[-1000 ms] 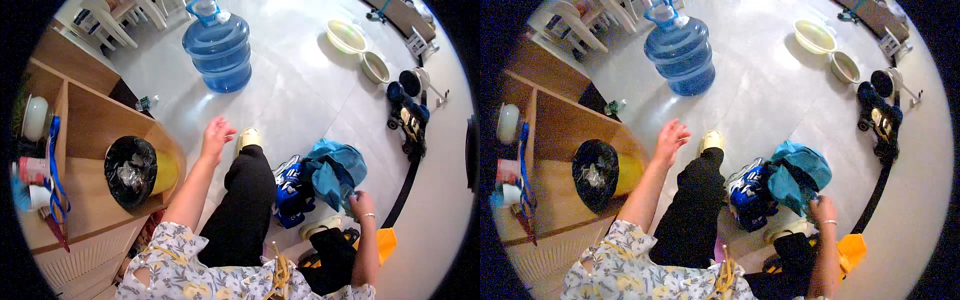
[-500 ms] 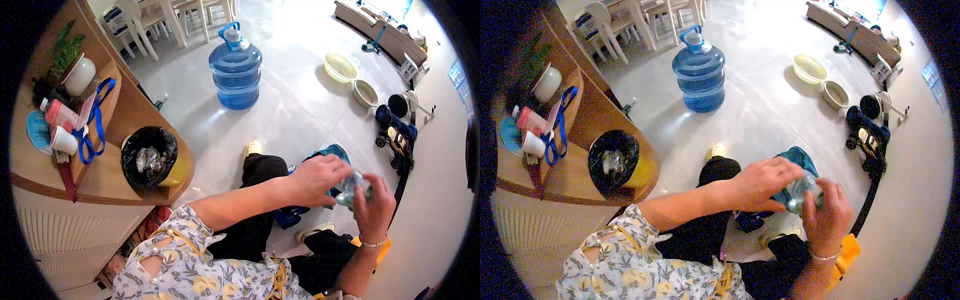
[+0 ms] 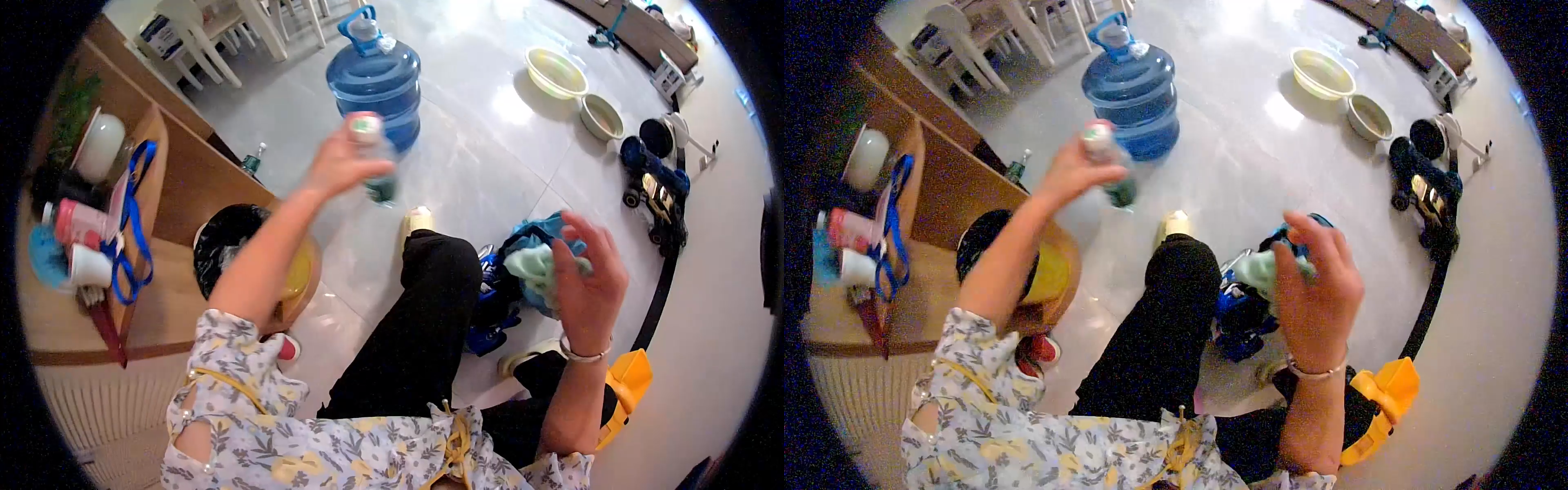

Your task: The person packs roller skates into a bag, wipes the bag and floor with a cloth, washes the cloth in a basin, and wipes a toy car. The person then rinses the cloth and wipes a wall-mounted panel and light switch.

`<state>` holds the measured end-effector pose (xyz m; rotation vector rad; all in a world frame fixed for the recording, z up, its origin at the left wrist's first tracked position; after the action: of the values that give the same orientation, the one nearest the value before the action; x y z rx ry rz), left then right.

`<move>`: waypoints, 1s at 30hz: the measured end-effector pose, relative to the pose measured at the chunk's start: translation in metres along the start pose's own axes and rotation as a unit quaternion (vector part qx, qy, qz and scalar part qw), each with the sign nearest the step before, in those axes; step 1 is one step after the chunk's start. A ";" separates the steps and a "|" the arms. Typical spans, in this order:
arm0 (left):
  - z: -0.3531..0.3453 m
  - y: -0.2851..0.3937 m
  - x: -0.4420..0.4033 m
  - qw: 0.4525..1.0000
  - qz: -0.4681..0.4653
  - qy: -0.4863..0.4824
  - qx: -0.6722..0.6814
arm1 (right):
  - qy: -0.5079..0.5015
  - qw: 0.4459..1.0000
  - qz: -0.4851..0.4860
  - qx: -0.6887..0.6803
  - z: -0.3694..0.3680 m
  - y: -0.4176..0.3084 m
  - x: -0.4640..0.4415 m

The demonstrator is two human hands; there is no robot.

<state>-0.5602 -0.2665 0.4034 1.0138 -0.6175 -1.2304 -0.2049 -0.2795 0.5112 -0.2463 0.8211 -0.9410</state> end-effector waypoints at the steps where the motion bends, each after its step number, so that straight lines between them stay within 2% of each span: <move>1: 0.016 -0.042 -0.013 0.998 0.044 0.022 0.050 | -0.016 0.999 -0.034 -0.008 0.000 0.020 0.004; 3: 0.053 -0.075 -0.024 0.971 0.221 0.079 -0.044 | -0.036 0.996 -0.081 -0.016 -0.007 0.058 0.018; 5: 0.081 -0.127 -0.034 0.964 0.236 0.122 0.018 | -0.075 0.980 -0.183 -0.036 -0.020 0.094 0.038; 6: 0.096 -0.157 -0.040 0.962 0.245 0.118 0.013 | -0.082 0.977 -0.191 -0.038 -0.025 0.103 0.046; 8: 0.128 -0.212 -0.048 0.940 0.297 0.149 -0.075 | -0.092 0.966 -0.240 -0.017 -0.035 0.118 0.065; 9: 0.137 -0.220 -0.049 0.938 0.306 0.145 -0.081 | -0.105 0.956 -0.273 -0.019 -0.040 0.129 0.077; 11: 0.153 -0.235 -0.050 0.906 0.359 0.111 -0.195 | -0.126 0.927 -0.348 -0.051 -0.050 0.146 0.101; 12: 0.161 -0.251 -0.050 0.903 0.364 0.106 -0.200 | -0.132 0.924 -0.355 -0.052 -0.056 0.149 0.110; 15: 0.189 -0.309 -0.053 0.849 0.340 0.028 -0.404 | -0.186 0.908 -0.374 -0.030 -0.078 0.156 0.133; 16: 0.194 -0.317 -0.052 0.815 0.307 -0.042 -0.489 | -0.213 0.899 -0.381 -0.036 -0.088 0.160 0.137; 19: 0.177 -0.360 -0.069 0.780 0.302 -0.168 -0.521 | -0.262 0.869 -0.420 -0.011 -0.119 0.171 0.149; 22: 0.159 -0.393 -0.074 0.778 0.275 -0.251 -0.507 | -0.288 0.851 -0.439 -0.005 -0.148 0.192 0.154; 24: 0.163 -0.394 -0.062 0.776 0.275 -0.277 -0.495 | -0.317 0.857 -0.406 -0.006 -0.158 0.205 0.155; 26: 0.166 -0.390 -0.050 0.780 0.274 -0.294 -0.480 | -0.345 0.843 -0.412 -0.003 -0.162 0.210 0.160; 30: 0.159 -0.364 -0.042 0.798 0.245 -0.333 -0.438 | -0.338 0.855 -0.394 0.002 -0.161 0.224 0.171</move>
<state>-0.8759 -0.2768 0.1595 -0.3874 -0.6705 -1.1766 -0.1273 -0.2592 0.1964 -0.9030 0.0221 -1.4908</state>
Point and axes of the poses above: each hand's wrist, its own x-axis away from the middle knuckle, its own z-axis out of the back of the hand, y = z × x, the point moved 3 cm from there along -x, towards the middle knuckle, and after that the axes turned 5 degrees about x, right-handed, at the moved point
